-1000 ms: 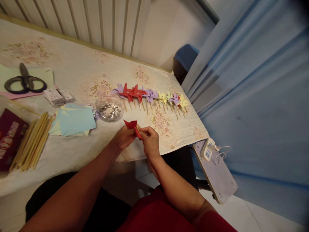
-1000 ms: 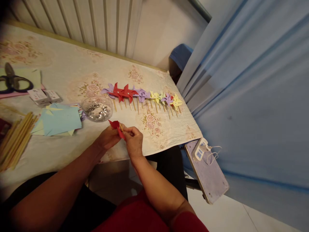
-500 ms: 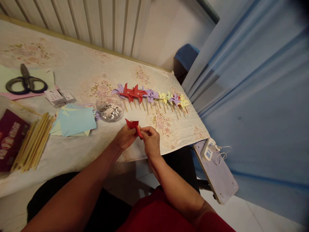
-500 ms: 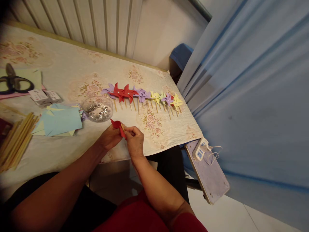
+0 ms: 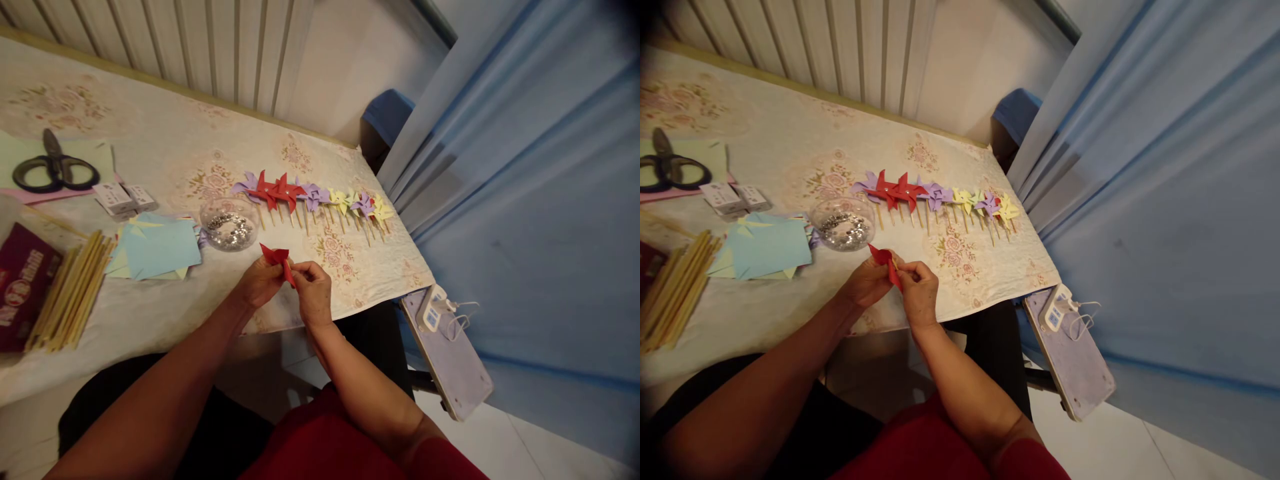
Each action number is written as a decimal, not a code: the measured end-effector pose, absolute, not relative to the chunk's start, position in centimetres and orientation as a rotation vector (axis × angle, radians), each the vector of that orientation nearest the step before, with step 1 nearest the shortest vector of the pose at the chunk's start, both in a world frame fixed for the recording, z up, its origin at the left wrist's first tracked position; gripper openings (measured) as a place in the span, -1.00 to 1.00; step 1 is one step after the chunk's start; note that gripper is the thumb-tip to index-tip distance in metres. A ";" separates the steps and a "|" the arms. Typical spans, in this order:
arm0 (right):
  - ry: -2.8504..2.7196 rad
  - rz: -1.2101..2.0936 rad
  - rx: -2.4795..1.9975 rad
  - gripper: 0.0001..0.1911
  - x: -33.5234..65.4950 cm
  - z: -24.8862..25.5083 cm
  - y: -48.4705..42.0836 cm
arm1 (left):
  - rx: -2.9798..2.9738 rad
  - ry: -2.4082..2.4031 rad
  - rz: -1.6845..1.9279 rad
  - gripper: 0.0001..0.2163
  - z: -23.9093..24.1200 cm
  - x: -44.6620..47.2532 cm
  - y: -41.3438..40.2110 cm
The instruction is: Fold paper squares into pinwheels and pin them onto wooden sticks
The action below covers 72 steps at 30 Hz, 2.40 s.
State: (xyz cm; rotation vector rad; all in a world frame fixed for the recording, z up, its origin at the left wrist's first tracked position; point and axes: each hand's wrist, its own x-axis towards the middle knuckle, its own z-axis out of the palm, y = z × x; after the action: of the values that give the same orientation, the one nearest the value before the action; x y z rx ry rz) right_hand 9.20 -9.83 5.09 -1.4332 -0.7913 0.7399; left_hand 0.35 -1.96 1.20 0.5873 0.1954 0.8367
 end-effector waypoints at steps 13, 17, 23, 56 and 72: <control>-0.799 0.704 -1.498 -0.91 8.7 5.2 -10.0 | 0.605 0.218 0.852 -0.74 1.1 0.1 -1.8; -0.830 0.702 -1.509 -0.91 8.7 5.3 -9.9 | 0.640 0.211 0.870 -0.74 1.2 0.1 -1.7; -0.822 0.776 -1.472 -0.90 9.0 4.9 -9.8 | 0.652 0.218 0.844 -0.76 1.8 -0.1 -1.6; -1.138 0.576 -1.641 -0.84 13.2 -1.8 -10.7 | 0.617 0.735 0.935 -0.79 1.3 -0.6 -0.4; -1.066 0.623 -1.619 -0.81 13.3 -2.0 -10.3 | 0.886 1.017 0.863 -0.78 1.2 -0.9 -0.1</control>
State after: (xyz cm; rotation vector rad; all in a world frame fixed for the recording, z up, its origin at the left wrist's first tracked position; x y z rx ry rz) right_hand 13.34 -10.25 -2.04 -1.6188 -1.0662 0.6229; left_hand -0.88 -0.14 1.22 0.8858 1.0172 0.8633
